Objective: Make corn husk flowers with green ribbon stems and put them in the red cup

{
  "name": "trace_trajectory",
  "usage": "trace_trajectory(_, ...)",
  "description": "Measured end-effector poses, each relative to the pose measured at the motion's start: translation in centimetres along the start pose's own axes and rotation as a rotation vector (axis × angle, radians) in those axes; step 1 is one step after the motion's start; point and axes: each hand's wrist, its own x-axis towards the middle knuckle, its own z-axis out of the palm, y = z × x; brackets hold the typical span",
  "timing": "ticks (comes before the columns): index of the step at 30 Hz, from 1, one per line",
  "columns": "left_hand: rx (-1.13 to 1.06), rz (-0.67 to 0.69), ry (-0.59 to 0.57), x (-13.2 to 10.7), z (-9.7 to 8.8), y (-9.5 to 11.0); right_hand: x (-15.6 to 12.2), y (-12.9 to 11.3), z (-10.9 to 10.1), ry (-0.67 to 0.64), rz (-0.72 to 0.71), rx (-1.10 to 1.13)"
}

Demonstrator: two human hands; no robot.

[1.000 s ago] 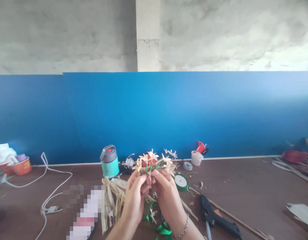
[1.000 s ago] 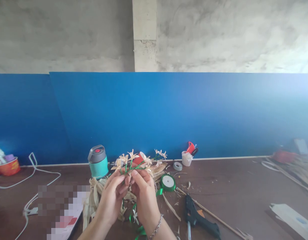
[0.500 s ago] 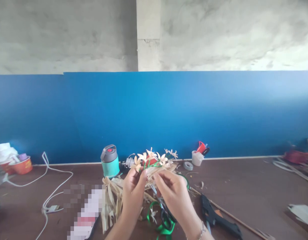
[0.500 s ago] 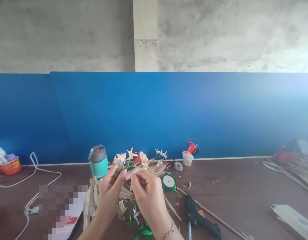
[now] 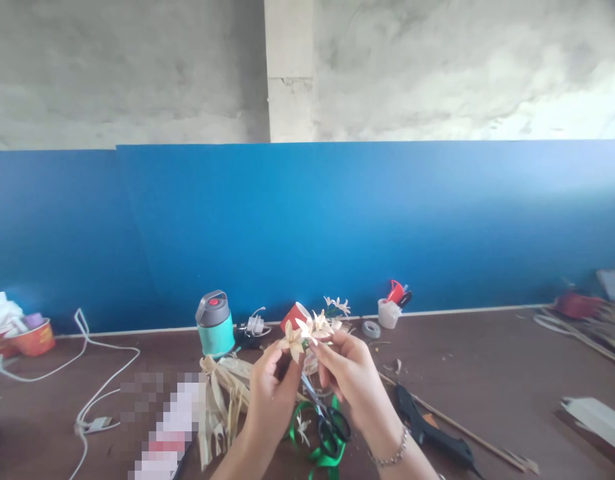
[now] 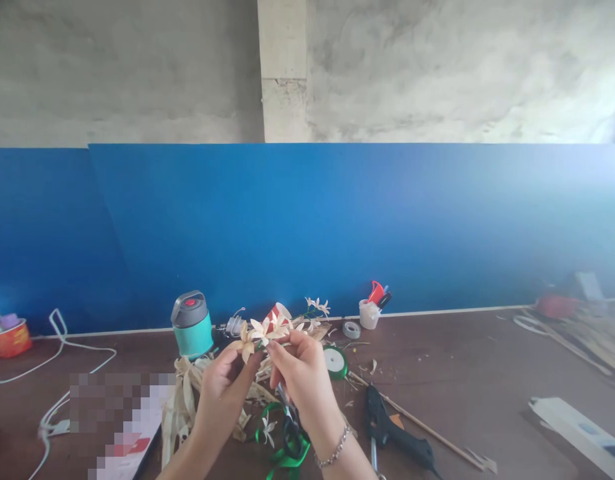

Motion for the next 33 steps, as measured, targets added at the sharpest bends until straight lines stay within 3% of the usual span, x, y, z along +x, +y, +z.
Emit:
trace_trajectory(9, -0.202, -0.096, 0.03, -0.3, 0.3, -0.5, -0.3, 1.7, 1.7, 0.041, -0.086, 0.282)
trace_trajectory(14, -0.192, -0.092, 0.068, -0.2, 0.4, -0.2, -0.6, 2.0, 2.1, 0.061, -0.09, 0.3)
trace_trajectory(20, -0.205, -0.097, 0.031, -0.1, 0.2, 0.2, -0.5, 2.0, 1.9, 0.02, -0.116, 0.332)
trace_trajectory(28, -0.214, -0.142, 0.022, -0.6, 0.5, 0.1, -0.7, 2.0, 2.5, 0.096, -0.099, 0.386)
trace_trajectory(33, -0.248, -0.157, 0.063, -0.4, 0.5, -0.1, -0.6, 1.8, 2.5, 0.114, -0.077, 0.28)
